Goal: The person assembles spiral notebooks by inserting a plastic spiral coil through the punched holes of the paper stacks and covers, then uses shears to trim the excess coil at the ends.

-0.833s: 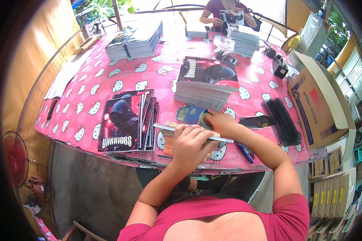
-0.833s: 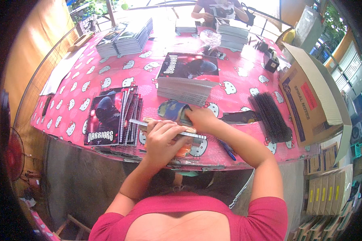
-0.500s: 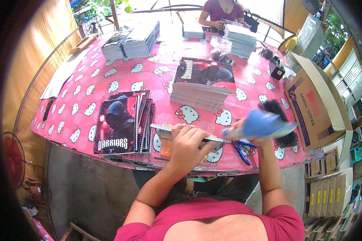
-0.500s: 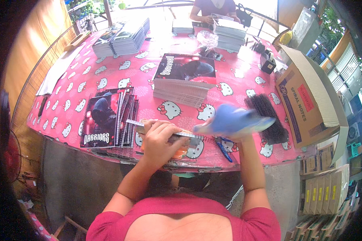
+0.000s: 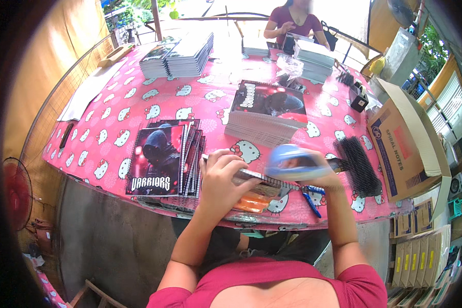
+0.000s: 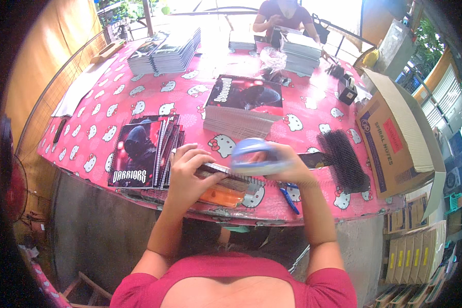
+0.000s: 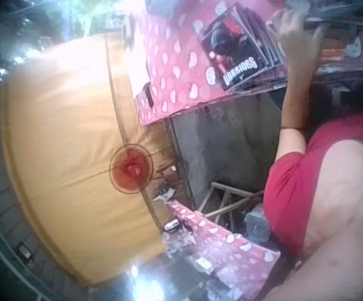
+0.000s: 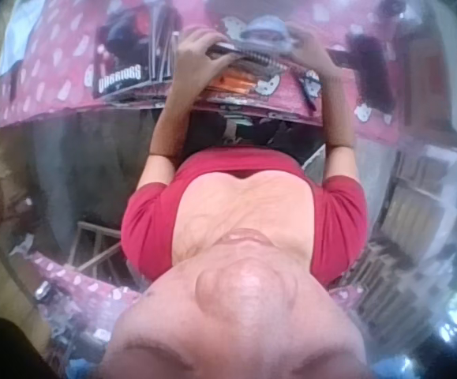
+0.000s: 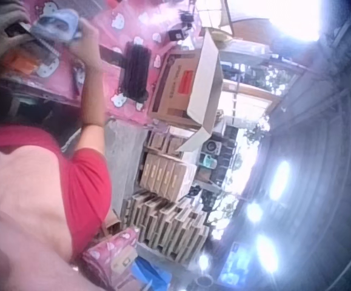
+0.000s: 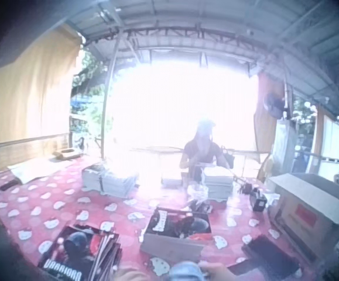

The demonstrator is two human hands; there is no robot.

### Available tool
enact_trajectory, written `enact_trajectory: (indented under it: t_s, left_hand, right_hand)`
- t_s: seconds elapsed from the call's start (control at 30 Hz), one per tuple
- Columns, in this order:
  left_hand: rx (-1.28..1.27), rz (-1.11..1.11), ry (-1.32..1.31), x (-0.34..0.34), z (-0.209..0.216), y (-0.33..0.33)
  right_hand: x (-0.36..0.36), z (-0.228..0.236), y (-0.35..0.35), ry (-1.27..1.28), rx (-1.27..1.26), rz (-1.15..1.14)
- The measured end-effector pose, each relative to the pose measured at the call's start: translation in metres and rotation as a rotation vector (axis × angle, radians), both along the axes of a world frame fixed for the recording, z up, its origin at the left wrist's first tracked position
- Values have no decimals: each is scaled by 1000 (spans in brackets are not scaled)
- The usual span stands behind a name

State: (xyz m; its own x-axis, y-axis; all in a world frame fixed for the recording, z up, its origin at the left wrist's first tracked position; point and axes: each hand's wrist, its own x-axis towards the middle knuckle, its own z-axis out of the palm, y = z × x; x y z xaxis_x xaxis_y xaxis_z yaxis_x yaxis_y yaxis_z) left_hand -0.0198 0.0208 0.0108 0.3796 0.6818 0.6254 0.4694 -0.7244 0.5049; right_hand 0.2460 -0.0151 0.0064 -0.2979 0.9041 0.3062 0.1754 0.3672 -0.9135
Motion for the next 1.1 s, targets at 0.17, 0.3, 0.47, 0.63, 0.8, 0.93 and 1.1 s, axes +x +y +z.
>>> enact_trajectory:
  t_s: [0.17,0.3,0.47,0.63,0.8,0.93,1.1]
  left_hand:
    - [-46,-18,-101,-8,-2,5]
    - [0,104,-129,-16,-6,14]
    - [-439,-114,-565,-17,-44,21]
    - [-562,-72,-547,-10,-29,5]
    - [-586,-233,-872,-8,-37,10]
    - [-592,-283,-935,-10,-43,13]
    - [-546,-140,-868,-23,-56,17]
  right_hand:
    - [-9,1,9,33,-132,-223]
    - [-16,2,19,-21,-108,-205]
    - [-34,7,34,-376,-19,-187]
    - [-37,6,19,473,-262,2]
    - [-38,6,43,-175,-52,-192]
    - [-39,8,43,-138,-92,-139]
    - [-46,10,53,-135,-68,-41]
